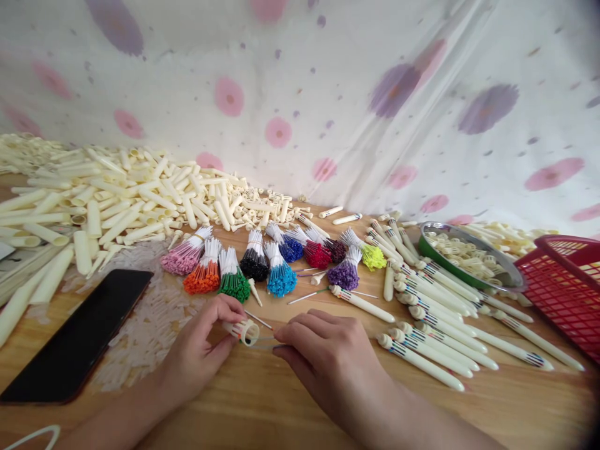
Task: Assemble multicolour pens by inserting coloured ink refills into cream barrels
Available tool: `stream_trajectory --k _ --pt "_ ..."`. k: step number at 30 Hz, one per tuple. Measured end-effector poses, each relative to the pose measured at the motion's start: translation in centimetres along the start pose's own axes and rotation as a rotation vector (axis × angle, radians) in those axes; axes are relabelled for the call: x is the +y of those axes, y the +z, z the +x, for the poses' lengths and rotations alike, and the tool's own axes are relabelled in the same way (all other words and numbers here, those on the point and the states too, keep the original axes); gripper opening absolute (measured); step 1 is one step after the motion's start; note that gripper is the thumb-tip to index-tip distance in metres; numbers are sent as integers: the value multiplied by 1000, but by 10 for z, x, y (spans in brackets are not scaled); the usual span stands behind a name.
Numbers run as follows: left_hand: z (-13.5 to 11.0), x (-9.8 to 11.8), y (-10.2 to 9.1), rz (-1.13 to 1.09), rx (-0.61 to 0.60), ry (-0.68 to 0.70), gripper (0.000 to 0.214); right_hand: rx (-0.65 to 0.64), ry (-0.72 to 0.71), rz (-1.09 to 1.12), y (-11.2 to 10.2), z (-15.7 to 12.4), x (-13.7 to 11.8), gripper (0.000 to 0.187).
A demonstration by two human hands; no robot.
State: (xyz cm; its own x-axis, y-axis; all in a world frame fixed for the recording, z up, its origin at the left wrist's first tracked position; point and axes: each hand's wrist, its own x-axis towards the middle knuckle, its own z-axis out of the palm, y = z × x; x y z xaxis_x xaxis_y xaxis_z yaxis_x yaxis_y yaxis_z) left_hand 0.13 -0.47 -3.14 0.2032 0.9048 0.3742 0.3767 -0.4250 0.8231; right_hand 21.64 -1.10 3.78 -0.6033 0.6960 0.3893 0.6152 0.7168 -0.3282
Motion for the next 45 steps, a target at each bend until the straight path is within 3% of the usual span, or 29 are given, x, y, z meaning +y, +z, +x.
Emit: stream_trajectory --k 18,25,30,38,45 --pt "2 1 0 -16 -1 78 22 -8 -21 -55 1 1 -1 16" --pt "0 -1 0 -33 -22 -33 14 0 -46 -54 -1 -1 0 18" --pt "0 -2 -1 -35 -2 -1 12 5 -57 -92 -4 0 2 22" --pt "1 -4 -3 95 -95 95 29 -42 -111 -156 -9 1 7 26" --pt "6 5 -7 69 -185 158 36 30 -118 -122 -9 0 7 23"
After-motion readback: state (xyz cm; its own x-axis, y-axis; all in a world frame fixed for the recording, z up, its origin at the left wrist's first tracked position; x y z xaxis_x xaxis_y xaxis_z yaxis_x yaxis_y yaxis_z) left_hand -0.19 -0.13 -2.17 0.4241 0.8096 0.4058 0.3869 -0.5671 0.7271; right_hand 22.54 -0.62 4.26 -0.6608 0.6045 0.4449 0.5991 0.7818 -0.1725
